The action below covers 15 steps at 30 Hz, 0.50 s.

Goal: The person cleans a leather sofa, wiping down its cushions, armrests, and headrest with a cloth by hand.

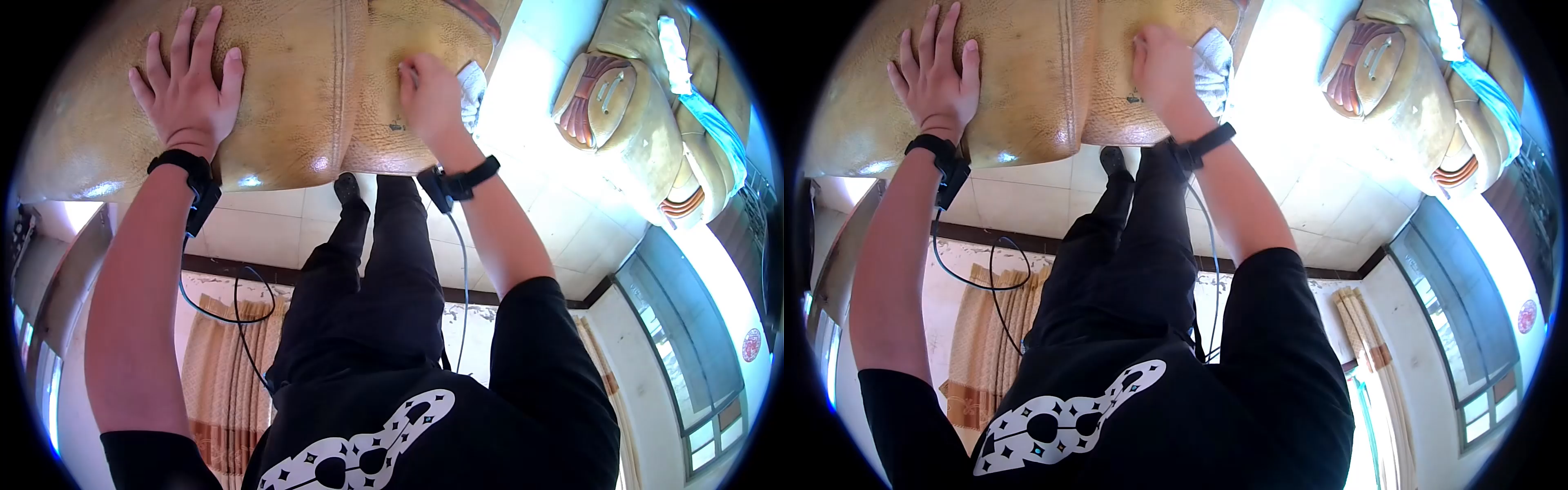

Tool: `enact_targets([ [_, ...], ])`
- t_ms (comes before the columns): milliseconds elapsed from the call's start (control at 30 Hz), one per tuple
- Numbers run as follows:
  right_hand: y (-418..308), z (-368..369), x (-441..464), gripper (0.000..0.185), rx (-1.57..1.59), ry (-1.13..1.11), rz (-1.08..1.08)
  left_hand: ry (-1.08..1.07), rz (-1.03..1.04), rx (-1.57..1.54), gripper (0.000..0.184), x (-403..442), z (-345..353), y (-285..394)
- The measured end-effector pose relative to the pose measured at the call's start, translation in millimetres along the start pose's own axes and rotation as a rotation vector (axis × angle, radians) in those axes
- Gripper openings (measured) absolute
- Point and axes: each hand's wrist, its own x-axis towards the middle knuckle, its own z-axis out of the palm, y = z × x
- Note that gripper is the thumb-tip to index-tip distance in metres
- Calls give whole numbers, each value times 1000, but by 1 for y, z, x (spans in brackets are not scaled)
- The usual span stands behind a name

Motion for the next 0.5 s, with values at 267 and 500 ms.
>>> enact_targets([
  [267,-7,8,-19,16,-21,-50,-78,66,-38,-118,60,-5,28,-15],
  [500,10,5,-17,14,27,133,99,75,-39,-83,58,-5,28,-14],
])
